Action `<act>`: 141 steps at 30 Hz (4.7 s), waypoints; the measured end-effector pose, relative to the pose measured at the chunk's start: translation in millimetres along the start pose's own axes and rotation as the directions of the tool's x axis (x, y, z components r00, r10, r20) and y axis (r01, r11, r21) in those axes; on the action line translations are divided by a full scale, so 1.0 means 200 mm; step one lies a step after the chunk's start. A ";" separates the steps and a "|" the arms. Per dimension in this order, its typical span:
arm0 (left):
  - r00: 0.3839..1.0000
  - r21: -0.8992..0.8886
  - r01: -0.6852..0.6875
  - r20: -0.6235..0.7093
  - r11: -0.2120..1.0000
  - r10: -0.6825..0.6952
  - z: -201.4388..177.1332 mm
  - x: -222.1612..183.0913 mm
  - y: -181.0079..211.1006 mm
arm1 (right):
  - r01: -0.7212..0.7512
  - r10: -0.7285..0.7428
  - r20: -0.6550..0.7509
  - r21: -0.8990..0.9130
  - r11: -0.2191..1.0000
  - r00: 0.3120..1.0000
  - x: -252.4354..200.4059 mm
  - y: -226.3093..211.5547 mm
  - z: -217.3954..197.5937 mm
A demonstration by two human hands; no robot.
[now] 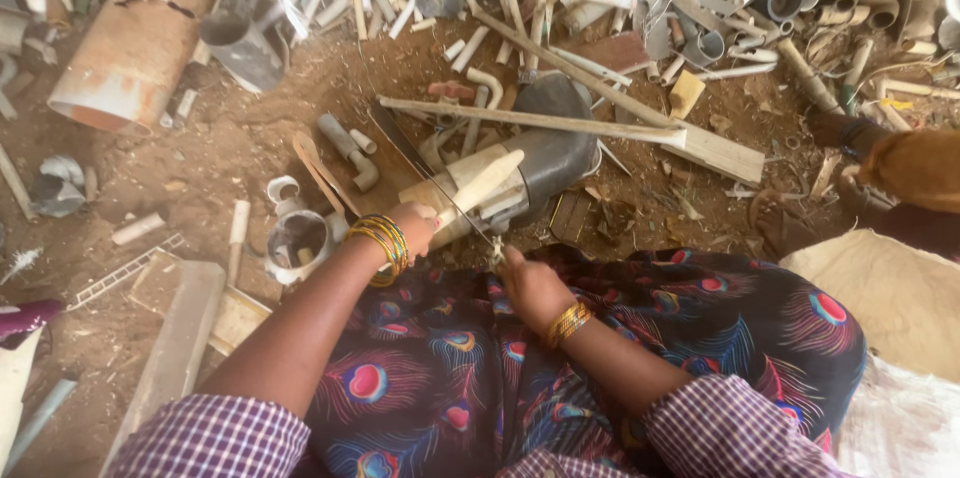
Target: The person uses a knife to cut and trim several pieces of PVC pipe and scrap material while sitting on the ground in a recycling center.
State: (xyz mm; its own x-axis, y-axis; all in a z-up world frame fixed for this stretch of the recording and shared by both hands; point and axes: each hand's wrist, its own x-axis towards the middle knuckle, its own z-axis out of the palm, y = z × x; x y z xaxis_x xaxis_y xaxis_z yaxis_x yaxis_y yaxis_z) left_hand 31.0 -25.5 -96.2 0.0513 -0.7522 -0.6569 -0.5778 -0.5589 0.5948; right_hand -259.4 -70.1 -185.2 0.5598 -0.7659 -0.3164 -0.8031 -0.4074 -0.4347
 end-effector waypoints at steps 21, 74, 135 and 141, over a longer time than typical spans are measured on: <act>0.982 0.355 -0.080 -0.133 0.931 0.135 0.08 -0.05 0.10 | -0.025 0.026 -0.014 0.044 0.999 1.000 0.06 0.00 -0.02; 0.984 0.222 0.084 -0.174 0.971 -0.045 0.10 -0.20 0.21 | -0.042 0.086 -0.167 0.255 0.966 0.982 0.06 -0.08 -0.07; 0.968 0.313 0.234 0.014 0.921 -0.251 -0.02 -0.34 0.33 | -0.118 0.118 0.010 0.009 0.993 0.993 0.07 -0.04 0.11; 0.966 0.334 0.243 -0.004 0.911 -0.257 0.00 -0.29 0.24 | -0.136 0.141 -0.091 0.055 0.989 0.986 -0.02 -0.07 0.11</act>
State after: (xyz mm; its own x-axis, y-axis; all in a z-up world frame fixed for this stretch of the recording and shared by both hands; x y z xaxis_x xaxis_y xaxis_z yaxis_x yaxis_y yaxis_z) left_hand 0.0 -9.3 -29.8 0.2007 -0.5848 -0.7860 -0.7857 -0.5753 0.2274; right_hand -245.4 -49.2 -196.7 0.4200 -0.8579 -0.2960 -0.8596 -0.2714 -0.4329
